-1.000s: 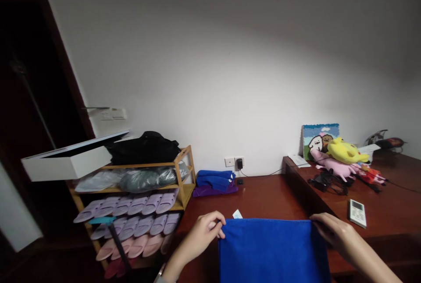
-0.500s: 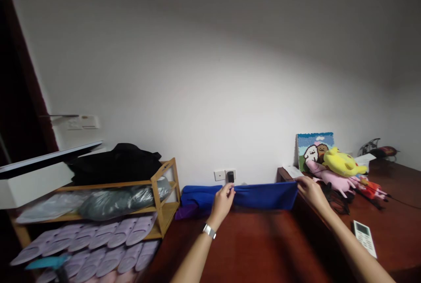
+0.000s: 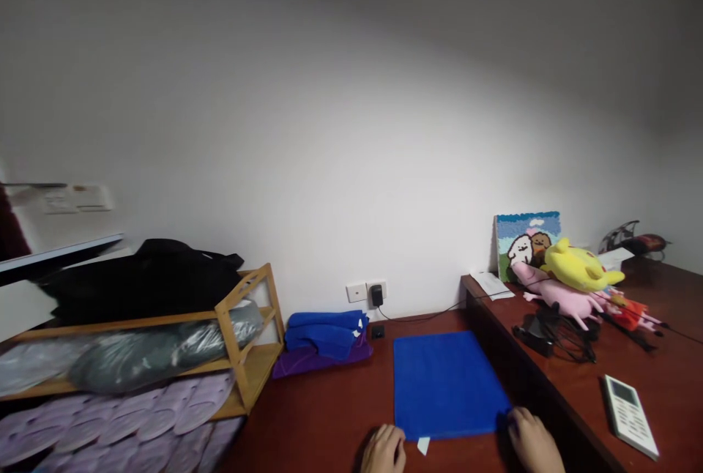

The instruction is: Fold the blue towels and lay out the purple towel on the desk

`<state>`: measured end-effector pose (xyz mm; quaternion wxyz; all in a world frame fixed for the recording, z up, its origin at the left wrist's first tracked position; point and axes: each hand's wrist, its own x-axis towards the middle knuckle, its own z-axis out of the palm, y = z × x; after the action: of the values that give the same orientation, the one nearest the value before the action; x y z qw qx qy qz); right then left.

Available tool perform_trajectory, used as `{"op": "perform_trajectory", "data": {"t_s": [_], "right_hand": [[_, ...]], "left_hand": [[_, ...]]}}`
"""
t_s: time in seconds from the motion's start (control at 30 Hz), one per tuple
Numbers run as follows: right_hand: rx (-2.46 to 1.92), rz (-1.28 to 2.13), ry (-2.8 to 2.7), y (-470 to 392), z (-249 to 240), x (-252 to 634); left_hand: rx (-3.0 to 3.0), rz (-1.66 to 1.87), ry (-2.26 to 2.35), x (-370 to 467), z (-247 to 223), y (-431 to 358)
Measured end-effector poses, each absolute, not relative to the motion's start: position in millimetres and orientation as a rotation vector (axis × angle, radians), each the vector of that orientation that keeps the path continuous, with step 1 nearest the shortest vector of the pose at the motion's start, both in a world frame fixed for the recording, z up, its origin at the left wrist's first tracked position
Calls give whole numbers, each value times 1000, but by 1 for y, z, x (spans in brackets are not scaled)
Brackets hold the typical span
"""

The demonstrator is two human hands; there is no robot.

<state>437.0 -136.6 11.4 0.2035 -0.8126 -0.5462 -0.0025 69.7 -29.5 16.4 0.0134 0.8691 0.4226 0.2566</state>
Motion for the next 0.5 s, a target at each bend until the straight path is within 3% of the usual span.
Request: {"op": "perform_trajectory", "data": {"t_s": [0.17,0.3,0.5], "right_hand": [[-2260,33,-1586,-93,20,409],[-2408,126,-1581,-52,28,361],[-2469,360,-1604,-9,22,307]], "left_hand": [[2632,896,1231,97,37,-10],[2620,869,1369,98,27,19],[2581,823,1798,-18,-7,66]]}}
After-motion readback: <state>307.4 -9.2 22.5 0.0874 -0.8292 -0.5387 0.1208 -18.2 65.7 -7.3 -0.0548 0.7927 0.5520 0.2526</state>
